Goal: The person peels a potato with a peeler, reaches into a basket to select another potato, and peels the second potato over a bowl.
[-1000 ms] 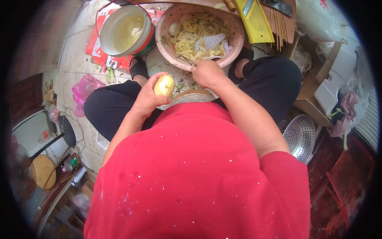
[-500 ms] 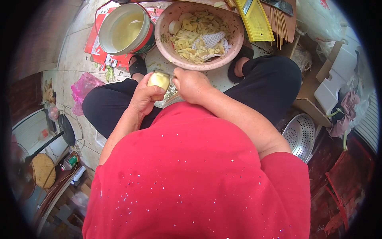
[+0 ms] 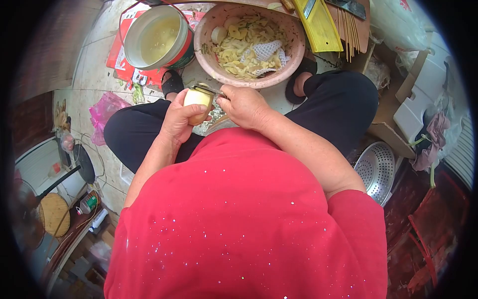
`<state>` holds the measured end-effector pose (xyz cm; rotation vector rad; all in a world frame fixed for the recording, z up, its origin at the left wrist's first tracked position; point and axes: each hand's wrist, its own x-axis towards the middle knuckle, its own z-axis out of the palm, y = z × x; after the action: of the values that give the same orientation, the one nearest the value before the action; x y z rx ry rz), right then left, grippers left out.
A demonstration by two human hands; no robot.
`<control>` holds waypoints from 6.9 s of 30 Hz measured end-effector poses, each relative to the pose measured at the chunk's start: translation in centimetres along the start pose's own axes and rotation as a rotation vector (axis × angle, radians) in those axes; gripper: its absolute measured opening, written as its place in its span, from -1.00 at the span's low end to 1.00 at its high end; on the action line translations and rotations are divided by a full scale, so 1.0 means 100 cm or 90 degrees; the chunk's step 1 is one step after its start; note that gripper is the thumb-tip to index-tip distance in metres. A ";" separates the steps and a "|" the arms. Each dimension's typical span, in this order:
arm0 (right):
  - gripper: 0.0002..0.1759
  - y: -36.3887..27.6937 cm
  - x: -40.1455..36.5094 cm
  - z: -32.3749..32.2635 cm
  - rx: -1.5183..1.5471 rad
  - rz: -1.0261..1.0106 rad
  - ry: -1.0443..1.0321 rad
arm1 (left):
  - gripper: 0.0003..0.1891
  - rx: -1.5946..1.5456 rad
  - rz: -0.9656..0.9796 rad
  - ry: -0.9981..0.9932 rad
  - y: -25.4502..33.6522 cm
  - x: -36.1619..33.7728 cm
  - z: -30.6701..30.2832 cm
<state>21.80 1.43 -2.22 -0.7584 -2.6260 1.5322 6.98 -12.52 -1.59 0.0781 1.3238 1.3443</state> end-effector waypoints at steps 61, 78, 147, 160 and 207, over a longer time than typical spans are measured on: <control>-0.67 0.021 0.009 -0.003 -0.005 0.069 0.056 | -0.22 -0.099 0.079 -0.026 0.007 -0.009 0.005; -0.66 0.027 0.014 -0.006 -0.056 0.091 0.015 | -0.05 0.003 0.018 -0.045 0.005 -0.012 0.003; -0.66 0.019 0.019 -0.010 0.043 0.123 0.073 | -0.32 -0.096 -0.013 -0.062 -0.001 -0.003 0.003; -0.66 0.039 0.021 0.004 -0.048 0.142 0.027 | -0.37 -0.063 0.066 -0.159 0.003 -0.014 0.015; -0.71 0.004 0.000 0.006 -0.044 -0.009 -0.018 | -0.30 -0.109 0.015 -0.052 -0.003 -0.001 0.000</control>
<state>21.83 1.09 -2.91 -0.7251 -2.7104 1.4669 7.16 -12.65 -1.73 0.0315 1.1375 1.4547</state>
